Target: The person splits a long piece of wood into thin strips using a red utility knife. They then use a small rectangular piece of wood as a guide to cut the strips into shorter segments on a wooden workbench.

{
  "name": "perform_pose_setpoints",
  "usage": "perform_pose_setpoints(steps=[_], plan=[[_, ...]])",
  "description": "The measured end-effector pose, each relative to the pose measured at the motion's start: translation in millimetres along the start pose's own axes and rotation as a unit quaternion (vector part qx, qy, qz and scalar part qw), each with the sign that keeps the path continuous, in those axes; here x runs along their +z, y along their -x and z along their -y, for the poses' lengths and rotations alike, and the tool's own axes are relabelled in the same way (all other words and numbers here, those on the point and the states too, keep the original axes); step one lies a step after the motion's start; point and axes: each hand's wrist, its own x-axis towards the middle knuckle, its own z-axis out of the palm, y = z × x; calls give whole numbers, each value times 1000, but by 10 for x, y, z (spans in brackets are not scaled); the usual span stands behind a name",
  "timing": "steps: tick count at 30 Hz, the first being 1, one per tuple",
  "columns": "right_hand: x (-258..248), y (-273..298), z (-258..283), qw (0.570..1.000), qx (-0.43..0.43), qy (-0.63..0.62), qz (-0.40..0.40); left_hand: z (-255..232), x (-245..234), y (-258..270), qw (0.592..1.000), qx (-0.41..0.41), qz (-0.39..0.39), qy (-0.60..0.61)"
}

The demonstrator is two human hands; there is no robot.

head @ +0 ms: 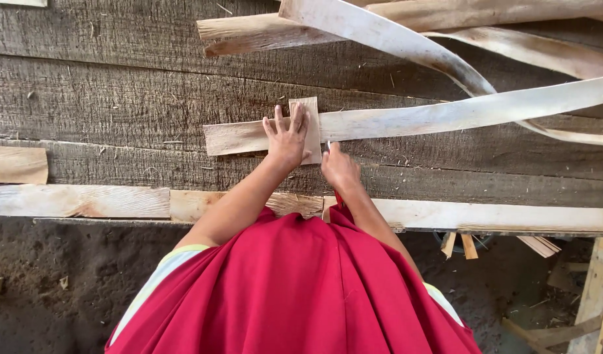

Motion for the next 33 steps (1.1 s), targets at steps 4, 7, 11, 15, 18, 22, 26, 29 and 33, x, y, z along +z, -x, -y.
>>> perform_pose_setpoints(steps=[4, 7, 11, 15, 18, 22, 26, 29, 33], plan=[[-155, -243, 214, 999, 1, 11, -44, 23, 213, -124, 1000, 2, -11, -2], [-111, -547, 235, 998, -9, 59, -29, 15, 116, -63, 1000, -1, -7, -6], [-7, -798, 138, 997, -5, 72, -9, 4, 114, -79, 1000, -1, 4, -4], [-61, -852, 131, 997, -18, 72, 3, -2, 119, -125, 1000, -9, 17, -4], [-93, -885, 133, 995, -16, 97, 26, -13, 83, -114, 1000, -11, 26, -4], [-228, -779, 251, 995, -13, 83, 44, -43, 62, -103, 999, -12, 28, -11], [-437, -310, 568, 994, 4, 87, 66, -32, 68, -155, 999, -24, 40, -8], [-309, -403, 424, 992, 9, 98, 74, -18, 163, -223, 998, -29, 52, -7], [-194, -207, 322, 995, 5, 72, 74, -56, 65, -151, 998, -25, 58, -3]])
